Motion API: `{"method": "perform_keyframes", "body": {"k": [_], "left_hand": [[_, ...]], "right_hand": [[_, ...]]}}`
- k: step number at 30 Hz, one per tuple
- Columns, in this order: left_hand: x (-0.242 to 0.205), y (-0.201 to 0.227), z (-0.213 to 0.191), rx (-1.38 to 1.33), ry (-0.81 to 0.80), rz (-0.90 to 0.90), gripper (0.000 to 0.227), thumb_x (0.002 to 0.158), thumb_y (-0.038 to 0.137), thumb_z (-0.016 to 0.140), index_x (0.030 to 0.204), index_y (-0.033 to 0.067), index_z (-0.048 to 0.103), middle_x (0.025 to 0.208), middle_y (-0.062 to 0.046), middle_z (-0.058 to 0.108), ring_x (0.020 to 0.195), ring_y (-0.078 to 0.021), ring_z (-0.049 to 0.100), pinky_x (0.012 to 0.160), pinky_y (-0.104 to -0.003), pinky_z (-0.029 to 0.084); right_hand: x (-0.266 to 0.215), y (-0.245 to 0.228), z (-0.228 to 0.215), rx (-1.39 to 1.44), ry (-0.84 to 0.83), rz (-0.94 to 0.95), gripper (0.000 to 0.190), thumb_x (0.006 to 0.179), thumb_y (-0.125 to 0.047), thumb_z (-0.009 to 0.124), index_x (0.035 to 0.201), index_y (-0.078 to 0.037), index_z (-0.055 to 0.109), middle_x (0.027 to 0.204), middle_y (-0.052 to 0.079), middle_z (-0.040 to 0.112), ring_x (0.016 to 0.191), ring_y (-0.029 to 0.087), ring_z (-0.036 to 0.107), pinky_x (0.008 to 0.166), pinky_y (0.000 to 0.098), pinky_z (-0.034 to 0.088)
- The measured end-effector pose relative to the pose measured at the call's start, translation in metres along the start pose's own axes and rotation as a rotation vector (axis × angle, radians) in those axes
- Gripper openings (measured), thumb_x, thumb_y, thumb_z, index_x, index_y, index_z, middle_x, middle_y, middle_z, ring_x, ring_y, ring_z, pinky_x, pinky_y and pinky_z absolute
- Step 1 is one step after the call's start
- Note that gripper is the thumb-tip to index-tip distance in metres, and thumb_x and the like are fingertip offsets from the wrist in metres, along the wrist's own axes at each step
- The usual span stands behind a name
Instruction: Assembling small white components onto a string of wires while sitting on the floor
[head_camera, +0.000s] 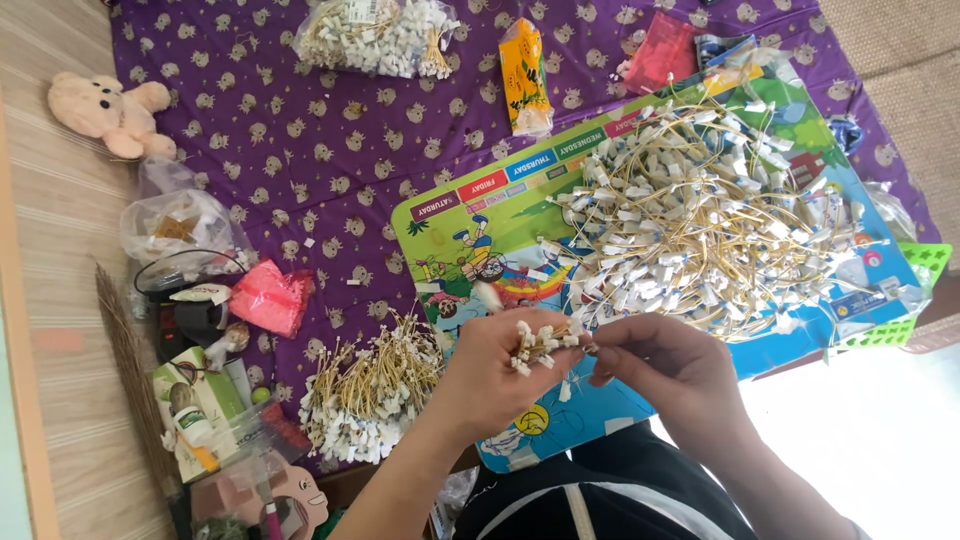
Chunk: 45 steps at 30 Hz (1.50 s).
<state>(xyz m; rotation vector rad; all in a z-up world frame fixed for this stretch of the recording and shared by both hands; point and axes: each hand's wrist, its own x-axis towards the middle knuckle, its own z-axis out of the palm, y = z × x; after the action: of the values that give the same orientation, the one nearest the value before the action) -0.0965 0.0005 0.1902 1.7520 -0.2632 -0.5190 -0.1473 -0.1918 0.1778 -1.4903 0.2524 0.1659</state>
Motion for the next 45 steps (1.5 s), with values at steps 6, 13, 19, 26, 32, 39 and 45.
{"method": "perform_keyframes", "body": {"k": [6,13,19,26,32,39,45], "left_hand": [[-0.007,0.03,-0.005,0.033,0.014,0.212,0.011,0.086,0.014,0.072,0.096,0.0089,0.07,0.09,-0.005,0.072,0.08,-0.0155,0.069,0.067,-0.031,0.056],[-0.013,0.036,-0.007,0.125,0.04,0.286,0.007,0.086,0.013,0.07,0.092,0.0109,0.069,0.089,-0.004,0.07,0.08,-0.0171,0.068,0.073,-0.03,0.053],[-0.015,0.039,-0.002,-0.121,0.025,0.052,0.003,0.082,0.012,0.075,0.08,0.0094,0.074,0.083,-0.003,0.068,0.076,-0.0134,0.067,0.068,-0.027,0.055],[-0.017,0.039,0.0,-0.122,0.08,0.078,0.007,0.082,0.009,0.076,0.083,0.0094,0.069,0.08,-0.002,0.068,0.071,-0.011,0.065,0.062,-0.026,0.054],[-0.016,0.037,-0.001,-0.046,0.117,0.088,0.014,0.078,0.01,0.079,0.09,0.011,0.071,0.083,-0.001,0.072,0.074,-0.0101,0.067,0.064,-0.026,0.056],[-0.018,0.028,-0.008,0.193,0.066,0.383,0.036,0.077,-0.005,0.064,0.107,0.0137,0.069,0.099,-0.006,0.074,0.087,-0.0191,0.074,0.078,-0.029,0.058],[-0.013,0.029,-0.015,0.17,0.012,0.401,0.026,0.082,-0.002,0.068,0.103,0.0128,0.07,0.093,-0.005,0.07,0.084,-0.0187,0.069,0.074,-0.028,0.055]], "right_hand": [[-0.002,-0.002,0.001,0.326,-0.023,0.25,0.031,0.078,-0.004,0.07,0.104,0.012,0.068,0.079,0.024,0.072,0.06,0.033,0.066,0.061,0.0403,0.055],[-0.007,-0.008,0.005,0.274,-0.028,0.291,0.019,0.081,-0.007,0.069,0.089,0.01,0.071,0.073,0.024,0.074,0.057,0.029,0.065,0.054,0.0367,0.054],[-0.012,-0.013,0.011,0.339,0.037,0.32,0.019,0.079,-0.004,0.07,0.086,0.013,0.073,0.068,0.028,0.071,0.059,0.029,0.063,0.051,0.0334,0.046],[-0.015,-0.01,0.018,0.367,0.081,0.28,0.018,0.08,-0.003,0.069,0.088,0.012,0.072,0.067,0.025,0.07,0.056,0.024,0.057,0.049,0.0303,0.043],[-0.011,-0.013,0.018,0.339,0.076,0.31,0.015,0.08,-0.002,0.069,0.085,0.012,0.072,0.067,0.026,0.07,0.056,0.025,0.057,0.05,0.0301,0.043],[-0.006,-0.02,0.014,0.311,0.034,0.351,0.017,0.081,-0.003,0.069,0.084,0.013,0.072,0.068,0.023,0.069,0.057,0.024,0.055,0.051,0.0306,0.041],[-0.005,-0.026,0.013,0.27,0.045,0.355,0.016,0.078,-0.002,0.071,0.081,0.014,0.073,0.064,0.025,0.07,0.056,0.025,0.055,0.051,0.0318,0.042]]}}
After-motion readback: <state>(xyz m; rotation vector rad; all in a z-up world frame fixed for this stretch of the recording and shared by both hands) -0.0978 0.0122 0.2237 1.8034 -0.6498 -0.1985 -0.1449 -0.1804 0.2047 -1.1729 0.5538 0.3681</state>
